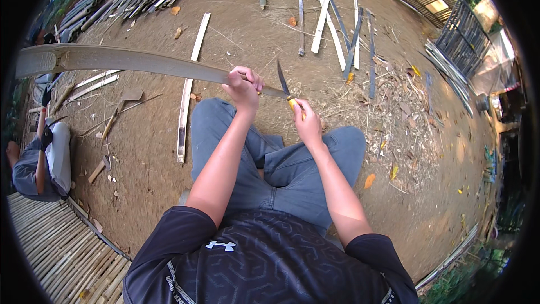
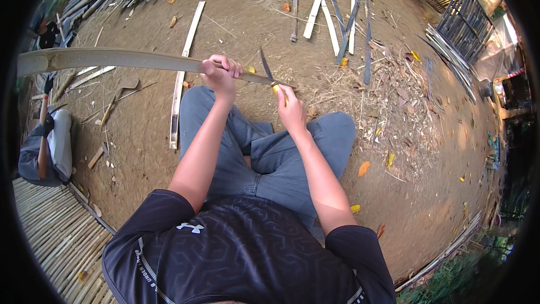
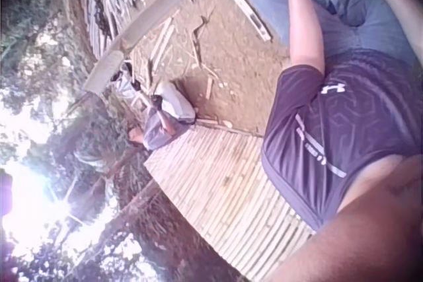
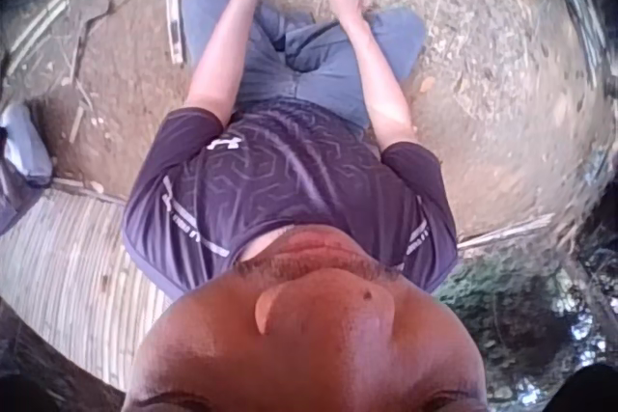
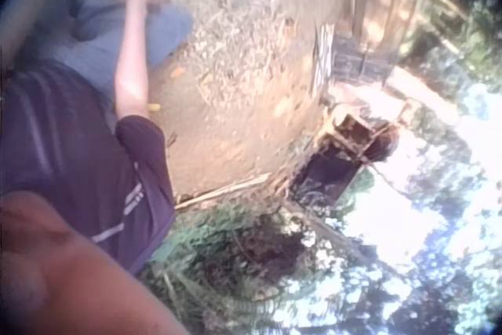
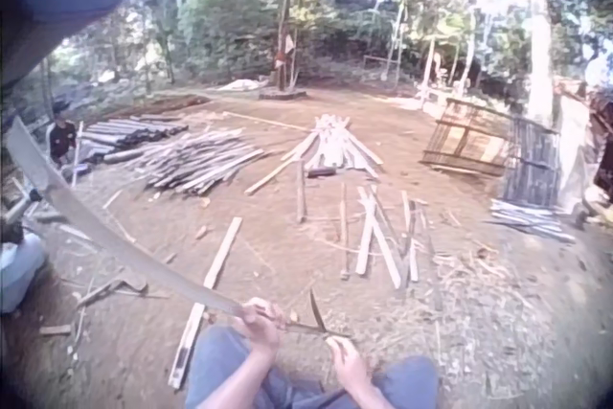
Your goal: The person scrapes a long bamboo strip with a knife, drawing the blade across the surface and edges while sitting cross-legged on the ground.
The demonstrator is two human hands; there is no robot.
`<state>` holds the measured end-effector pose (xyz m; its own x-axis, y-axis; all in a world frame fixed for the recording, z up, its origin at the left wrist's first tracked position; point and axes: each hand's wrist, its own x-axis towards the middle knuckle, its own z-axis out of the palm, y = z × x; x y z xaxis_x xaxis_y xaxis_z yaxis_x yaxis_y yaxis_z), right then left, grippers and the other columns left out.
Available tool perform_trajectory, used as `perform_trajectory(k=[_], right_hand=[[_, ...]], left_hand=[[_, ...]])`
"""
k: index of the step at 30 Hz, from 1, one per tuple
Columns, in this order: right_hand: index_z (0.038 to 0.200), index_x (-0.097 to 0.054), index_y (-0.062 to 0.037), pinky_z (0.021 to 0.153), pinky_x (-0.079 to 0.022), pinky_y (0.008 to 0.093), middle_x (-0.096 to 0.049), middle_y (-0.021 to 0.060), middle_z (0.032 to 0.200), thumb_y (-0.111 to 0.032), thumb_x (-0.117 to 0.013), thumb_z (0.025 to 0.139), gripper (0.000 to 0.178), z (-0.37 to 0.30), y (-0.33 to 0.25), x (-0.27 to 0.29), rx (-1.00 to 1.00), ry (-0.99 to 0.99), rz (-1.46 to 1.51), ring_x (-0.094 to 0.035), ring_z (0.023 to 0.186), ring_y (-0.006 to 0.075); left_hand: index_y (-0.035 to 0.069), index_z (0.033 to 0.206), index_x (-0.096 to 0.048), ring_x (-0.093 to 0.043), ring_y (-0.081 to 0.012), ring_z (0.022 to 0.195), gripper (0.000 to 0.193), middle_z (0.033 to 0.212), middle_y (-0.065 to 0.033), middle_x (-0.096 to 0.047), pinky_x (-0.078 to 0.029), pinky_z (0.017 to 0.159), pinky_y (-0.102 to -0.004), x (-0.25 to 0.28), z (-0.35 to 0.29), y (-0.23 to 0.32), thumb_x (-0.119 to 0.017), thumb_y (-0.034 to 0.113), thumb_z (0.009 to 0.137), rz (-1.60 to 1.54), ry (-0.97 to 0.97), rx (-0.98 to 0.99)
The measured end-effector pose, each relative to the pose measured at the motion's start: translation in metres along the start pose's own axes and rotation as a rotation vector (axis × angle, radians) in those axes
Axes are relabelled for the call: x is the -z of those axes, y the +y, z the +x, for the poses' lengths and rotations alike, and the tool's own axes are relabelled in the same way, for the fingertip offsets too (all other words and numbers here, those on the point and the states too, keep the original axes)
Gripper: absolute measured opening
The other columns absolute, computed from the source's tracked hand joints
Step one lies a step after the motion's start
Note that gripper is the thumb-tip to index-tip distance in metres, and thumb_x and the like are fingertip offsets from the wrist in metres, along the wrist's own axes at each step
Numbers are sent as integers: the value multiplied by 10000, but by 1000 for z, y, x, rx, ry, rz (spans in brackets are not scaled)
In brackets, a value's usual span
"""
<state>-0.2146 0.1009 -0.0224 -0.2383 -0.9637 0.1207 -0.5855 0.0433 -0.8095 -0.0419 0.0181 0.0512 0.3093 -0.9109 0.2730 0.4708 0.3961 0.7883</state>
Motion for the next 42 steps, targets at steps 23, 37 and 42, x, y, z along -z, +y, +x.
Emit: perform_trajectory(k=[23, 37, 42], right_hand=[[1144, -663, -74, 700, -539, 406, -705, 191, 931, -242, -639, 918, 283, -7, -40, 35, 15, -60, -115, -689, 870, 371], [1124, -676, -75, 700, -545, 428, -697, 211, 902, -243, -645, 906, 277, -28, -63, 42, 25, -15, -77, -682, 837, 379], [1139, -664, -27, 681, -523, 339, -709, 194, 862, -212, -639, 919, 288, -30, -72, 55, 0, -99, 56, -717, 805, 283]], left_hand=[[49, 636, -417, -457, -156, 399, 766, 490, -34, -406, -386, 387, -300, -1, -5, -4, -588, 786, 752, -130, -142, 18], [53, 612, -412, -463, -141, 382, 759, 483, -19, -409, -384, 364, -281, -3, -6, -9, -597, 777, 744, -154, -139, 34], [54, 608, -411, -467, -143, 382, 760, 481, -23, -414, -385, 363, -281, -3, -4, -6, -588, 780, 747, -135, -159, 22]])
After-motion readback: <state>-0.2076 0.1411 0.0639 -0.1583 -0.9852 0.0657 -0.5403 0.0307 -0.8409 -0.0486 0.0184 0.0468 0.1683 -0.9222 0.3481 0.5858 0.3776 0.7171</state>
